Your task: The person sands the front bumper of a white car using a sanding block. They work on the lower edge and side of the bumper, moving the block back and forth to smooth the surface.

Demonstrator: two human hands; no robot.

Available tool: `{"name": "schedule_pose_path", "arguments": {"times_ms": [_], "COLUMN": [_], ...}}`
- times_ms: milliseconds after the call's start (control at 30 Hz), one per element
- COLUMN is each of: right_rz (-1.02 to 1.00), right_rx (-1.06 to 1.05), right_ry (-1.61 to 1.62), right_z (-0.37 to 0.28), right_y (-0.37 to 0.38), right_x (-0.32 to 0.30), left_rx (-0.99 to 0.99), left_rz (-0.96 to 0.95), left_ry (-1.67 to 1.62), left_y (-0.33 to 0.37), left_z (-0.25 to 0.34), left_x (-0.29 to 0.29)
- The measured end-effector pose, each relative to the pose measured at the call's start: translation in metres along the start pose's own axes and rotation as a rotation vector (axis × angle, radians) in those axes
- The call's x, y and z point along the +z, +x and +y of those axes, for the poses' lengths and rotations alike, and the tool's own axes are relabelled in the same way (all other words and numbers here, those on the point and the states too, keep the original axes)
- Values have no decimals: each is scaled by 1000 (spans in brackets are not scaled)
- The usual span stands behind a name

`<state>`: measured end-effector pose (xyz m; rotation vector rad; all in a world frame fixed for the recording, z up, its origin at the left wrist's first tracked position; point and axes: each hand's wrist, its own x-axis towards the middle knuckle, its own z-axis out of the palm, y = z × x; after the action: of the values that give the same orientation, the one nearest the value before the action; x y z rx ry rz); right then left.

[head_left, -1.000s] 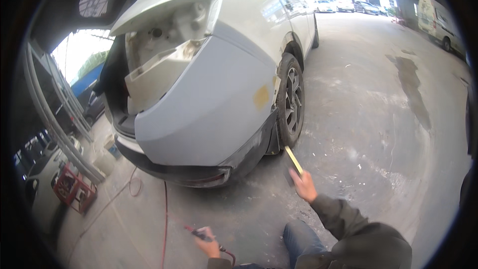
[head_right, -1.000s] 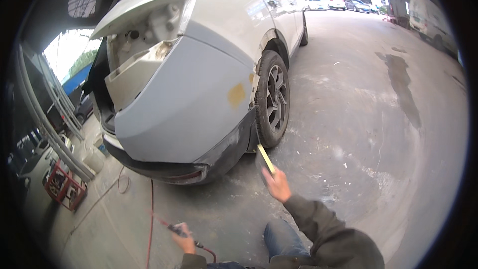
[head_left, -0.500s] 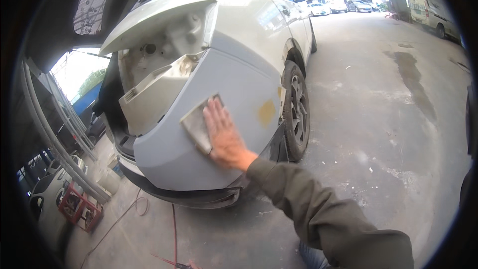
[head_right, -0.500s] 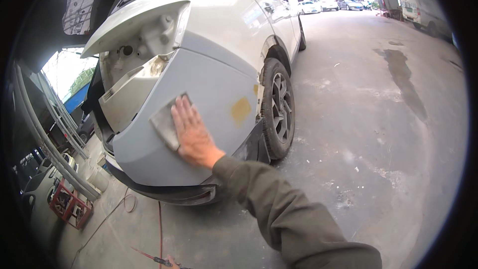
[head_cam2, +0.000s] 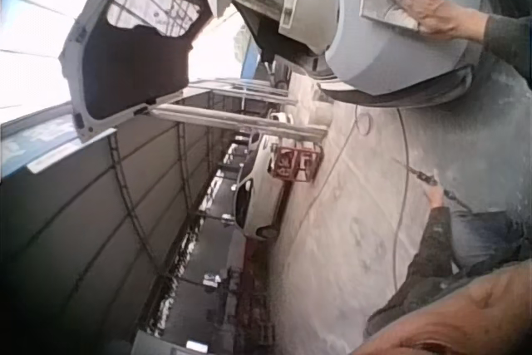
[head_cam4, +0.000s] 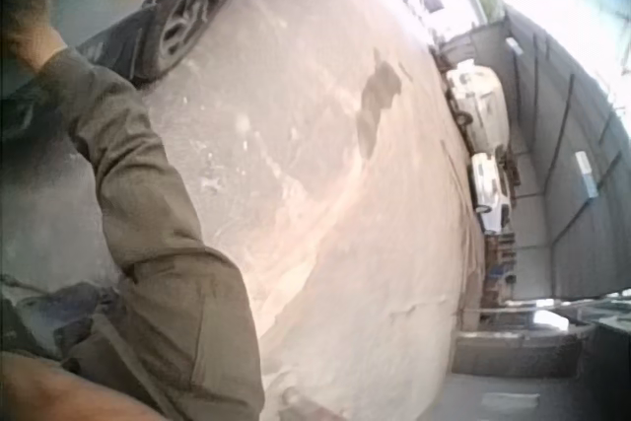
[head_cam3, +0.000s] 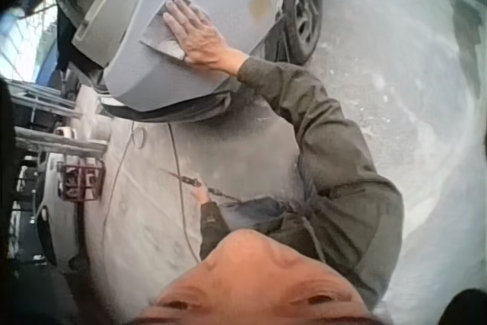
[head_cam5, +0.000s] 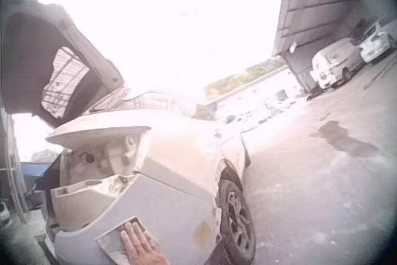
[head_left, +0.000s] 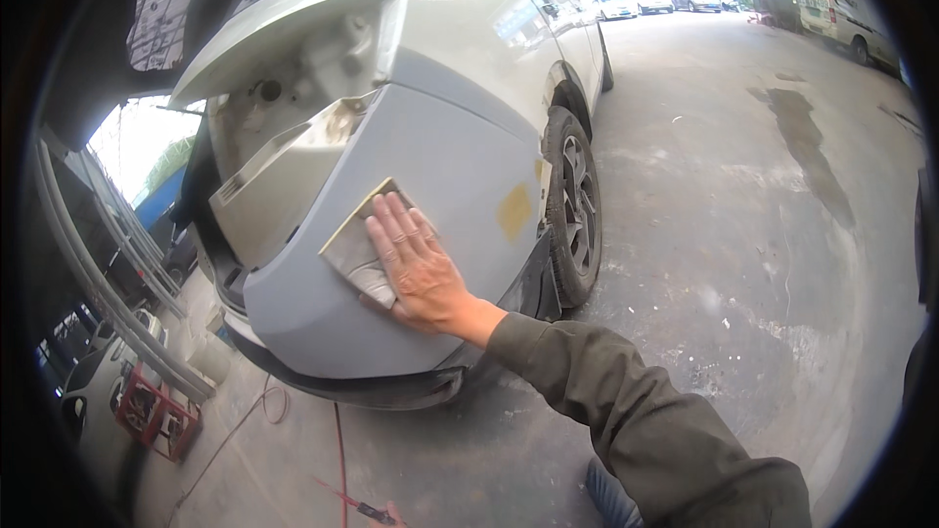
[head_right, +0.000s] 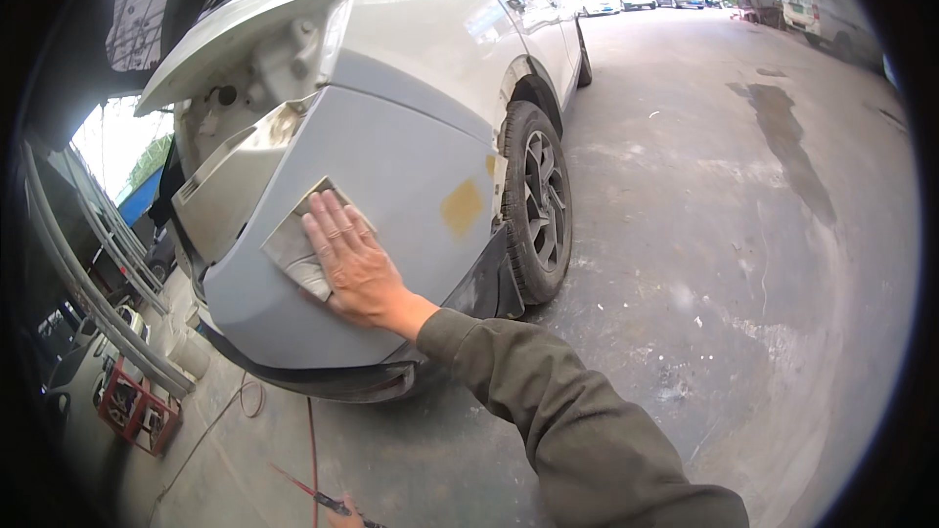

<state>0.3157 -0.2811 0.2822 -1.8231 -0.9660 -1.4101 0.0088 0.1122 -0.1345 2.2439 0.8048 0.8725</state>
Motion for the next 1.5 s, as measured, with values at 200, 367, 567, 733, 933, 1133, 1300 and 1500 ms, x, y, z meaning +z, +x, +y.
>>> {"name": "schedule_pose_path", "arguments": {"times_ms": [200,367,567,733,933,1133,1300,1500], "right_rz": [-22,308,318,157,293,92,256,64], "right_rx": [-18,637,474,272,920,476,876,486], "right_ry": [-107,65,102,187,146,97,208,135], "right_z": [57,168,18,51,138,69,144,88], "right_y": [29,-32,-74,-78,-81,-104,-71,-91], "right_x": [-15,-22,37,10,-2,14,-12,13], "left_rx": [-62,-8,-128,273,-151,-35,54,-147], "left_rz": [-45,-66,-106,205,-135,-171,-152,-164], "left_ry": [-26,400,396,191,442,285,361,344], "left_y": [-3,16,-2,7,10,13,11,9], "left_z": [21,-8,39,22,50,14,16,50], "left_x": [-9,-20,-17,-9,-33,-22,-20,-22]}}
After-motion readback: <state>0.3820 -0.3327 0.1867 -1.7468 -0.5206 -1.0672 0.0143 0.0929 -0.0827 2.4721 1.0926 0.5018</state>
